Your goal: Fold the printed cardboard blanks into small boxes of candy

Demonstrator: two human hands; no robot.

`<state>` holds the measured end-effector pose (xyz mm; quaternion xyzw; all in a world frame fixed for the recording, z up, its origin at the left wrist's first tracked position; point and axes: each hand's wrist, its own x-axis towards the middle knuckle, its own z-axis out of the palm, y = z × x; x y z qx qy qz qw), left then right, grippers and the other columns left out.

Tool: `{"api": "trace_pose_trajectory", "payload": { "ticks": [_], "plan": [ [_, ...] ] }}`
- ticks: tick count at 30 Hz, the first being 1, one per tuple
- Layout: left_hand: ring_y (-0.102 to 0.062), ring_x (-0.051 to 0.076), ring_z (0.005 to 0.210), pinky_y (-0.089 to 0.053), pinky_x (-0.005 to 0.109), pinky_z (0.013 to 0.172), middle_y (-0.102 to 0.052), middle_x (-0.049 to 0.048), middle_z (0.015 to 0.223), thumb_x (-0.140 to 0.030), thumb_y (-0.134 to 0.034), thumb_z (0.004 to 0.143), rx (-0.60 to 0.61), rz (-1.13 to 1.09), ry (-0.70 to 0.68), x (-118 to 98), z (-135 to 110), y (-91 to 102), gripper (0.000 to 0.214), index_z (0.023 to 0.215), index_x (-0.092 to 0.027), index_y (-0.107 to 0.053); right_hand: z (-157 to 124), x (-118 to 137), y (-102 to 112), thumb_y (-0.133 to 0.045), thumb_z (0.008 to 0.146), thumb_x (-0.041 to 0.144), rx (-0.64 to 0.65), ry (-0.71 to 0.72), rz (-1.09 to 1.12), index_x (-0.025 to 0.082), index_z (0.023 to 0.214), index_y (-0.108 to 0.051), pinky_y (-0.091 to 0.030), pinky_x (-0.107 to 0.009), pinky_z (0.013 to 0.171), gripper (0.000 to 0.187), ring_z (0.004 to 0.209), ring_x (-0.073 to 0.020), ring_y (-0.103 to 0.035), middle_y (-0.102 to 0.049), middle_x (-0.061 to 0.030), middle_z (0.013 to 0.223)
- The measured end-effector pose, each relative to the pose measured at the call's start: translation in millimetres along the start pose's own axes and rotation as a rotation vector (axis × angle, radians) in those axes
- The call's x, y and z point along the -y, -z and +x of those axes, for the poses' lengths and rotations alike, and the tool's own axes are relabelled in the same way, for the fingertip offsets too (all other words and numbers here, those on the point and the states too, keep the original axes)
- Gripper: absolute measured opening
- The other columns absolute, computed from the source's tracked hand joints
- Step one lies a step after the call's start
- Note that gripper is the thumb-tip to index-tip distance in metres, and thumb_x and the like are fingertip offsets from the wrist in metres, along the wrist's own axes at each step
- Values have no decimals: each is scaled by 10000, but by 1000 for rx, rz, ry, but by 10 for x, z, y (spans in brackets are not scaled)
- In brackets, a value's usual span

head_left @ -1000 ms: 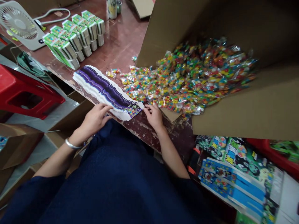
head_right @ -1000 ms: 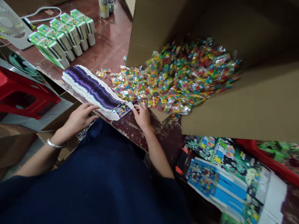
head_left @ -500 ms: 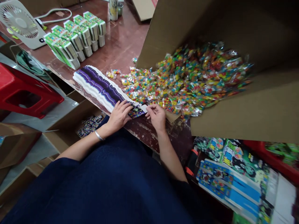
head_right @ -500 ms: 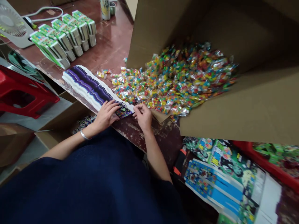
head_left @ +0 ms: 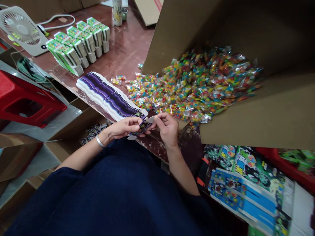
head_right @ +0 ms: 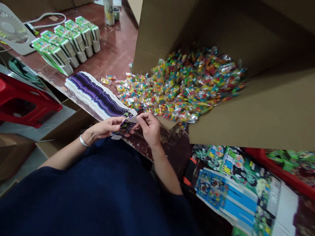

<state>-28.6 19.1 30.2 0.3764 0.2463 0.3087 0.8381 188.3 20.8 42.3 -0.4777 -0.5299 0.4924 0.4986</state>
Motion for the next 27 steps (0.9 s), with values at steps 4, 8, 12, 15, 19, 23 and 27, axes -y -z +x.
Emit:
{"api": "trace_pose_trajectory", "payload": {
  "ticks": [4,8,12,15,19,23,27],
  "plan": [
    [-786,306,1070,-646,450,931,-779,169,1129,-496,-965,709,-38,27,-58,43,56,13,575,1107,-180,-697,25,-54,11,-787,895,493,50,15,-10,247,1003,-705,-644,-287,619,280,618,-145,-722,-789,-2,835],
    [-782,323,1093,-662,452,900,-778,165,1124,-498,-916,767,-128,-19,-75,86,125,40,571,1186,-184,-686,21,-118,-4,-811,873,477,3,85,-80,255,1054,-694,-666,-299,687,310,780,-154,-755,-767,-74,1234],
    [-772,312,1100,-648,430,903,-770,167,1192,-524,-920,765,-214,-155,-88,108,152,62,573,1182,-200,-698,-4,-152,-17,-790,895,478,-61,140,-74,239,912,-651,-658,-297,735,277,780,-143,-741,-770,-52,1098],
    [-744,287,1145,-598,408,994,-739,161,1275,-419,-988,688,-281,-97,-149,121,165,37,677,1248,-183,-688,-2,-143,-14,-833,849,502,-105,67,-7,245,952,-632,-620,-241,627,342,695,-123,-706,-739,5,890],
    [-681,291,1234,-515,450,1124,-706,157,1334,-311,-1040,566,-387,133,-210,147,200,-36,848,1314,-158,-670,0,-103,-20,-844,818,560,24,-59,31,241,926,-623,-548,-213,513,403,603,-115,-649,-665,41,736],
    [-658,312,1277,-484,502,1162,-701,162,1367,-317,-1029,581,-361,244,-225,164,229,-78,844,1331,-169,-670,-24,-75,-68,-876,780,554,109,-84,70,247,933,-625,-611,-266,696,425,762,-145,-705,-705,18,849],
    [-669,314,1271,-519,494,1118,-682,175,1415,-329,-1010,627,-314,227,-221,190,237,-66,816,1350,-176,-663,-46,-80,-111,-826,844,490,96,-54,51,243,947,-617,-600,-281,798,340,826,-145,-706,-704,16,894]
  ]
}}
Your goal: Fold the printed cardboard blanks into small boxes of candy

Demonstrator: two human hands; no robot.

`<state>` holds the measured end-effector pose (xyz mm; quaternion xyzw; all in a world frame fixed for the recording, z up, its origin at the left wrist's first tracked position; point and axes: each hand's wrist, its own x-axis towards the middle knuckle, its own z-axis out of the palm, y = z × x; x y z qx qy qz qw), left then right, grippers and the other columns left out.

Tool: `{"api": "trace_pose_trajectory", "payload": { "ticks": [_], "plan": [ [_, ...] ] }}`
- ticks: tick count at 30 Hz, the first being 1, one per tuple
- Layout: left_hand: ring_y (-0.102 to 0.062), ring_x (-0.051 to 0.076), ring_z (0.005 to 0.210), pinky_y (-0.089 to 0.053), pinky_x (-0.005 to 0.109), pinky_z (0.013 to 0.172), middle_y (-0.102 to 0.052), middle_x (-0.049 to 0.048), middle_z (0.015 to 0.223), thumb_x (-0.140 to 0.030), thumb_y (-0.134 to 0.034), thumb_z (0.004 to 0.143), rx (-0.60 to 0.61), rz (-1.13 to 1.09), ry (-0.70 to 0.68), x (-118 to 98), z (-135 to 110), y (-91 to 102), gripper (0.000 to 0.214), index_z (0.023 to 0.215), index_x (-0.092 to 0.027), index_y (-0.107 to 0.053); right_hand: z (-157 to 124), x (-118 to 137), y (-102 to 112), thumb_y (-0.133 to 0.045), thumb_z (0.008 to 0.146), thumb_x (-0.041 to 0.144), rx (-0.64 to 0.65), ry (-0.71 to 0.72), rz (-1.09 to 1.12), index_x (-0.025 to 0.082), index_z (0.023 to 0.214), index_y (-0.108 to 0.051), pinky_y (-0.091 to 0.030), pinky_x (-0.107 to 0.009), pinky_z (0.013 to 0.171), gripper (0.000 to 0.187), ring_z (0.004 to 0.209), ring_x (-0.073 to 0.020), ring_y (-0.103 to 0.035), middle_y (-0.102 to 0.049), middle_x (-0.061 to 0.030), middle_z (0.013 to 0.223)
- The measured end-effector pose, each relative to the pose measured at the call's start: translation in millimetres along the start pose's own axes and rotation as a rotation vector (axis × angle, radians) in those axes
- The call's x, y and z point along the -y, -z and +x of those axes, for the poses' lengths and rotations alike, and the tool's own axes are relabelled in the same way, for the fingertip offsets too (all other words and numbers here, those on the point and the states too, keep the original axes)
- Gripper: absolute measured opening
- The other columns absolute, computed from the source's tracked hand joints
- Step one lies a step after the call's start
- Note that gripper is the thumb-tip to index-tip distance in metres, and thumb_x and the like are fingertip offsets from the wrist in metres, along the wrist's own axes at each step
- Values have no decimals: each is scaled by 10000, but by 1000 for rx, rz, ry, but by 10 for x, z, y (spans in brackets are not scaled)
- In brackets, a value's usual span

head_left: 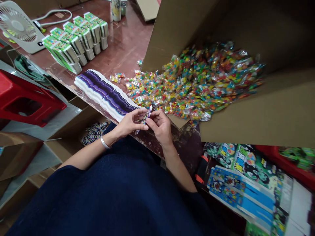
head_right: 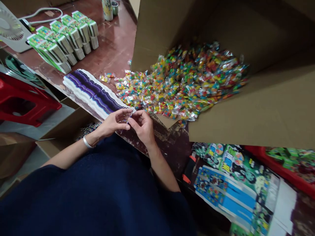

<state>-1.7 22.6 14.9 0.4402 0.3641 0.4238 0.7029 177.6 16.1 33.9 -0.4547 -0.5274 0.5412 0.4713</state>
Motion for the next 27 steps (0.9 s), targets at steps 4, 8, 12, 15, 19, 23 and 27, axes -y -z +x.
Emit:
{"api": "trace_pose_trajectory", "payload": {
  "ticks": [4,8,12,15,19,23,27],
  "plan": [
    [-685,298,1234,-551,460,1065,-687,162,1410,-349,-992,667,36,-67,18,49,-3,1,753,1336,-188,-686,-3,-4,-32,-792,864,452,-2,41,-19,241,958,-602,-579,-273,802,299,827,-137,-696,-689,19,905],
    [-703,285,1216,-553,422,1080,-731,152,1337,-366,-946,735,30,-142,43,98,-7,-4,638,1302,-171,-726,0,-7,-38,-742,865,425,-50,42,-76,241,936,-578,-551,-260,725,257,751,-126,-651,-665,27,852],
    [-709,304,1238,-546,475,1122,-734,181,1343,-392,-818,877,-4,-24,23,143,23,70,588,1389,-140,-675,2,-40,67,-686,854,401,-173,12,-175,236,854,-548,-481,-232,590,215,612,-107,-563,-600,51,710],
    [-614,336,1393,-463,559,1213,-665,190,1460,-403,-756,941,-109,345,-166,161,49,120,589,1459,-163,-608,7,-66,203,-695,807,376,-309,33,-311,234,780,-530,-472,-231,563,220,578,-107,-568,-585,54,661],
    [-429,347,1559,-339,593,1298,-514,202,1613,-398,-819,913,-240,799,-582,144,15,16,645,1473,-200,-567,-21,-48,290,-694,810,355,-443,95,-487,236,774,-544,-495,-245,551,195,560,-126,-608,-615,44,650],
    [-640,313,1353,-516,529,1170,-651,200,1440,-402,-807,926,-84,744,-552,120,-31,-178,531,1367,-175,-617,-117,2,162,-689,876,367,-383,120,-497,236,824,-580,-543,-262,584,178,574,-137,-659,-664,33,684],
    [-722,251,1139,-575,442,1070,-725,130,1205,-363,-838,883,-70,434,-307,92,-6,-205,387,1158,-166,-650,-197,-13,-11,-693,913,407,-313,86,-310,238,858,-599,-561,-256,577,201,587,-138,-678,-676,32,708]
  ]
}}
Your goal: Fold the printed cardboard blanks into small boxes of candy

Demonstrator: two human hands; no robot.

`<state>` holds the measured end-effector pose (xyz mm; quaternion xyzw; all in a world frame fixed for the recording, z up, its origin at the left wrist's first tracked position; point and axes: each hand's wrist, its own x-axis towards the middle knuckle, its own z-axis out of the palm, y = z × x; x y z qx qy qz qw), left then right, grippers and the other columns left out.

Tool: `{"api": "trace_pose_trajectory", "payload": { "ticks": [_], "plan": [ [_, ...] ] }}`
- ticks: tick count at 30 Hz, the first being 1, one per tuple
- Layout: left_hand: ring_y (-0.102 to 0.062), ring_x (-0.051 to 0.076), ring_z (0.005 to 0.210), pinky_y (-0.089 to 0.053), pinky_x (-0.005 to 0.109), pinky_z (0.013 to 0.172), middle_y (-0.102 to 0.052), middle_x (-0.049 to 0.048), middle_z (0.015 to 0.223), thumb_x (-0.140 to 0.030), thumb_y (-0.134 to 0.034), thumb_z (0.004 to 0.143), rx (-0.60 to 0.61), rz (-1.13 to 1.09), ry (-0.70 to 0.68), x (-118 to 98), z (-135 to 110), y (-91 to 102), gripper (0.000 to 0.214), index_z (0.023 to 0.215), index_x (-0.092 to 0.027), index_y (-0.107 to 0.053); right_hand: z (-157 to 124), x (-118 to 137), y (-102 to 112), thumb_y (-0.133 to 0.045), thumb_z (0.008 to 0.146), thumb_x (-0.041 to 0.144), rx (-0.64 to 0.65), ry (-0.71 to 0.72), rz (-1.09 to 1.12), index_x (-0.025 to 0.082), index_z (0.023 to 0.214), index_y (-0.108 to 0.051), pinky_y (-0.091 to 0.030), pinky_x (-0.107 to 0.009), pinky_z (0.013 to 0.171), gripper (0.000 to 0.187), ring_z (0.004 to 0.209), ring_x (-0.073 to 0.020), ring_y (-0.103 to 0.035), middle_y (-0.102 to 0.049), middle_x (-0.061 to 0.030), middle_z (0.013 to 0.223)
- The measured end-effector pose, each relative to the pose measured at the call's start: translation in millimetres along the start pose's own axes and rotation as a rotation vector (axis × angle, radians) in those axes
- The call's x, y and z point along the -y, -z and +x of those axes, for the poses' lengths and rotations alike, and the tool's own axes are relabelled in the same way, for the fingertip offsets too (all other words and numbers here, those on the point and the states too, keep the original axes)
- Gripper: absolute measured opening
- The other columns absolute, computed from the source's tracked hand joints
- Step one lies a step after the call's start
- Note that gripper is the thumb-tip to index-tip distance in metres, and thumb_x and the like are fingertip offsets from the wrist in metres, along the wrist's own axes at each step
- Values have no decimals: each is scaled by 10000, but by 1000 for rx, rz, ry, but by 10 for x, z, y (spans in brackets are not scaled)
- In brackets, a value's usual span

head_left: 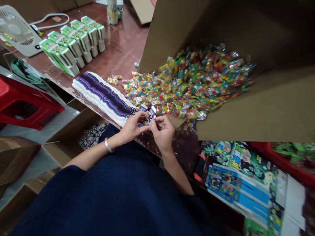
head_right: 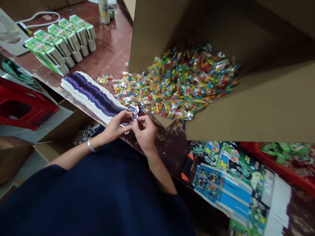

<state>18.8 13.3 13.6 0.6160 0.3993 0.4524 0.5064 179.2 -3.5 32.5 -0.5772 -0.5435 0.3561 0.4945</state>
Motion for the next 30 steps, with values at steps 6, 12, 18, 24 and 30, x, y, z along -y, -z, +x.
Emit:
{"api": "trace_pose_trajectory", "payload": {
  "ticks": [6,12,18,24,30],
  "plan": [
    [-700,265,1241,-548,381,1105,-725,120,1324,-392,-948,729,61,-452,310,-166,19,66,601,1221,-201,-659,4,50,52,-679,956,432,139,127,20,259,1295,-696,-605,-347,915,381,986,-204,-751,-788,-67,1124],
    [-753,362,1148,-644,382,913,-786,182,1243,-490,-962,669,71,-453,572,-265,37,118,735,1287,-170,-727,105,107,212,-718,944,471,274,137,-54,250,1223,-732,-542,-279,761,357,731,-152,-676,-728,15,811],
    [-765,351,1076,-629,383,921,-823,118,1158,-554,-918,711,255,-280,533,-215,64,248,577,1163,-210,-816,251,187,414,-821,853,473,504,143,-123,230,826,-676,-425,-223,625,284,623,-99,-577,-627,75,661],
    [-741,253,965,-601,261,849,-813,37,992,-555,-942,673,53,-85,425,-85,77,319,538,1044,-191,-805,193,115,238,-903,720,585,183,40,94,230,1037,-709,-512,-255,697,514,752,-143,-656,-735,13,882],
    [-663,177,736,-560,230,638,-741,5,853,-583,-905,691,-320,16,394,34,-25,127,532,992,-171,-754,68,-66,-83,-875,733,623,11,-72,194,207,859,-714,-468,-260,671,463,676,-124,-544,-652,42,754]
  ]
}}
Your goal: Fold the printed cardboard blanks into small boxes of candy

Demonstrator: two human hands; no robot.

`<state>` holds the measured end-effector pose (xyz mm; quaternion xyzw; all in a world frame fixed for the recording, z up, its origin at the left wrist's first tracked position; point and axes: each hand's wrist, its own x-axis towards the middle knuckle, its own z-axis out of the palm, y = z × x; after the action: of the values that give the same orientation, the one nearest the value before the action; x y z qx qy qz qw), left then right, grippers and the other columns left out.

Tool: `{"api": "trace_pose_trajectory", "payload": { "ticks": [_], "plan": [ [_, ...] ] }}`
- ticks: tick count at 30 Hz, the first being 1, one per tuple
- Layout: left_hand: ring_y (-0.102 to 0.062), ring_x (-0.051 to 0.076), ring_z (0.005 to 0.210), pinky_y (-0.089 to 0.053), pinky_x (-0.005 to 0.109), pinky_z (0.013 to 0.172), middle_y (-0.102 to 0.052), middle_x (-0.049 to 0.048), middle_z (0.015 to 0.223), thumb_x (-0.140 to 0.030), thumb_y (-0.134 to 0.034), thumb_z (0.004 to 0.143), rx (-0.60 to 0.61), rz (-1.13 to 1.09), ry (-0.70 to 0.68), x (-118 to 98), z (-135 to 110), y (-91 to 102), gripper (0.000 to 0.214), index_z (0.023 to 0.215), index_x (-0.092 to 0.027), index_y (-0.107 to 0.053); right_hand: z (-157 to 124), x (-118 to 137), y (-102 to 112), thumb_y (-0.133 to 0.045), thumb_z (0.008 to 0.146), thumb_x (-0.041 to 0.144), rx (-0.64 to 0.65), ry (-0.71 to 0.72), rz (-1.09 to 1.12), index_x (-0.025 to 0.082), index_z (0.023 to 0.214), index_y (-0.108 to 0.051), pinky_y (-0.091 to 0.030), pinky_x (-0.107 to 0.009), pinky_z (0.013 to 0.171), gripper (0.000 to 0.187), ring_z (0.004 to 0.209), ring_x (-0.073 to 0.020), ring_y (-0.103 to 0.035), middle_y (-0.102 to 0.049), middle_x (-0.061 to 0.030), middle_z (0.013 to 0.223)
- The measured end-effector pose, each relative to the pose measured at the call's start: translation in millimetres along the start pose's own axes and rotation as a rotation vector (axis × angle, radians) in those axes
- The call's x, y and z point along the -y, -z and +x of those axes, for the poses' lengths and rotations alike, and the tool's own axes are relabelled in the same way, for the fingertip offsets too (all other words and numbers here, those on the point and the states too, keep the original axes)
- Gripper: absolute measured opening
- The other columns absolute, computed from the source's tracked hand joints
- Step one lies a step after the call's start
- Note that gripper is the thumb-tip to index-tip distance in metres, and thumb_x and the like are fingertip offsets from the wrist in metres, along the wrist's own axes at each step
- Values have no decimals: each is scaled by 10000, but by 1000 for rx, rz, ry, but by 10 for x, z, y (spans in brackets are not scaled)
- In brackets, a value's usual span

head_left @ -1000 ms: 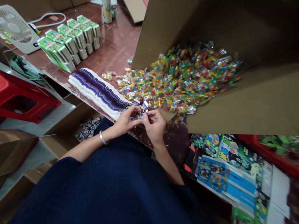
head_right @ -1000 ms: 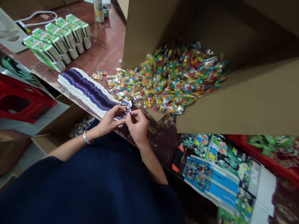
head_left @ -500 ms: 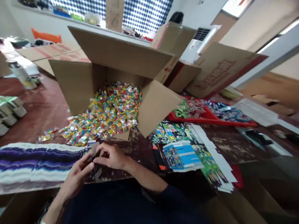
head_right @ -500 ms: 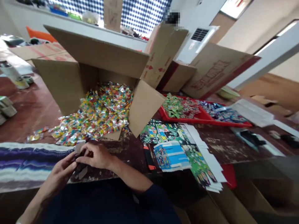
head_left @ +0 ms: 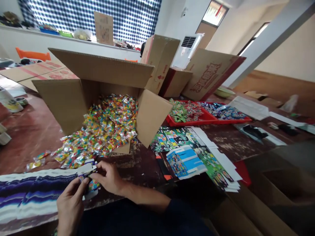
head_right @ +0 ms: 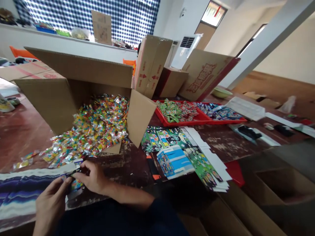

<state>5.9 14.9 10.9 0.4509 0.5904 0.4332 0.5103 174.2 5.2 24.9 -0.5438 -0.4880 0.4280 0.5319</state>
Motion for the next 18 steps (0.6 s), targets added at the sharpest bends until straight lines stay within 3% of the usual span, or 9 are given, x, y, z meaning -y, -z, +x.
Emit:
{"api": "trace_pose_trajectory", "payload": {
  "ticks": [4,7,12,15,18],
  "plan": [
    [-731,186,831,-629,255,729,-723,-9,1011,-514,-944,666,-8,-113,-30,-85,-105,-88,842,1404,-284,-610,60,-111,-71,-891,705,619,-71,-14,139,231,1003,-761,-498,-270,701,507,704,-138,-580,-681,32,796],
    [-759,214,900,-643,253,709,-721,36,1190,-567,-893,718,33,-57,-25,-99,-180,-76,941,1545,-321,-516,77,-156,-84,-914,679,601,-65,-6,131,275,1150,-777,-519,-289,707,589,743,-165,-619,-706,16,838],
    [-782,278,995,-642,258,681,-727,84,1337,-635,-814,781,114,107,-26,22,-173,66,911,1579,-304,-525,48,-235,-109,-890,728,560,-82,60,26,281,1124,-794,-530,-299,729,494,807,-183,-638,-697,-1,877],
    [-787,297,1012,-645,273,715,-769,94,1254,-633,-849,737,145,142,-23,29,-86,125,921,1535,-255,-584,60,-282,-133,-860,753,543,-45,28,57,246,1069,-772,-523,-282,715,443,754,-162,-607,-666,14,826],
    [-778,264,943,-637,272,726,-774,100,1163,-581,-895,704,207,75,27,-47,-69,132,792,1357,-176,-706,25,-283,-127,-772,824,528,-2,1,62,219,988,-735,-531,-283,747,352,745,-155,-603,-668,10,823]
  ]
}}
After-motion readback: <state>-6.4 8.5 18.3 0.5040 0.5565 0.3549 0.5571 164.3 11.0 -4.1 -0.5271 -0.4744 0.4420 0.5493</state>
